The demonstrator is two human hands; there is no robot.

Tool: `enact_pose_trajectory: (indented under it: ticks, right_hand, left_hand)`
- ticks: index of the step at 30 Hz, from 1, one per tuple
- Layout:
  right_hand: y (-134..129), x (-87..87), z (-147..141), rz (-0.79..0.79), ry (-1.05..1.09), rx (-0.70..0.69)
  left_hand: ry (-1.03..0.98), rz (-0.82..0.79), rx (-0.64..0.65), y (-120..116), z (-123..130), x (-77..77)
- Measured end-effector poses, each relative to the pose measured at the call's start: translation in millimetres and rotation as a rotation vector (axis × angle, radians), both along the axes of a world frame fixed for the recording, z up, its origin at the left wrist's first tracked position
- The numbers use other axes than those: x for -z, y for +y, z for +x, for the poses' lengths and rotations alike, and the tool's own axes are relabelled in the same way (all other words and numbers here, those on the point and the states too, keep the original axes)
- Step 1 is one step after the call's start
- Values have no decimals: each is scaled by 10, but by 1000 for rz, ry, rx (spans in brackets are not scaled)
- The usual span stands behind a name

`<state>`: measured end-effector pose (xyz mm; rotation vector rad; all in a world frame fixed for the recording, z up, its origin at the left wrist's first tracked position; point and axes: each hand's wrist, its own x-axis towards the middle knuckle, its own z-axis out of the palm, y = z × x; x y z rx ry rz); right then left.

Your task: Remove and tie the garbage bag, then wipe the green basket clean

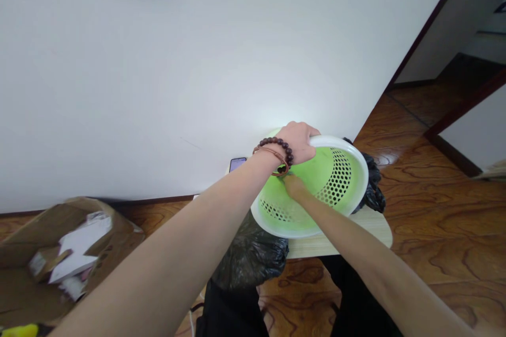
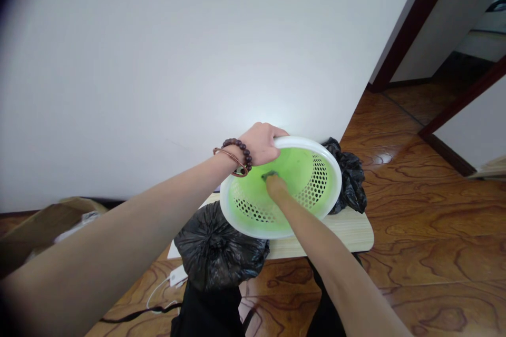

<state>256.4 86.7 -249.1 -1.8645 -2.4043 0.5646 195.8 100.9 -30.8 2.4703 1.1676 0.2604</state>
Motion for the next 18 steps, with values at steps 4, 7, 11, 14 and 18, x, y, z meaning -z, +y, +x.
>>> enact_pose_trajectory:
  ticks: [4,7,11,14,18]
  right_hand:
    - [-203,-90,-274,0,52,-58]
    - [-383,-86,8,-48,33,-206]
    - [-357,-16,460,-57,-102,-140]
    - [-171,15,360,-55,-106,-13]
    - [-66,-1,-128,-41,-45,14]
  left_hand:
    - [-3,-27,-4,-3,-34,-25]
    - [-4,-26,-8,-5,-56,-38]
    - [-21,13,12,-5,-37,-32]
    - [-10,20,26,1,-8,-14]
    - [12,1,11,-5,-6,-12]
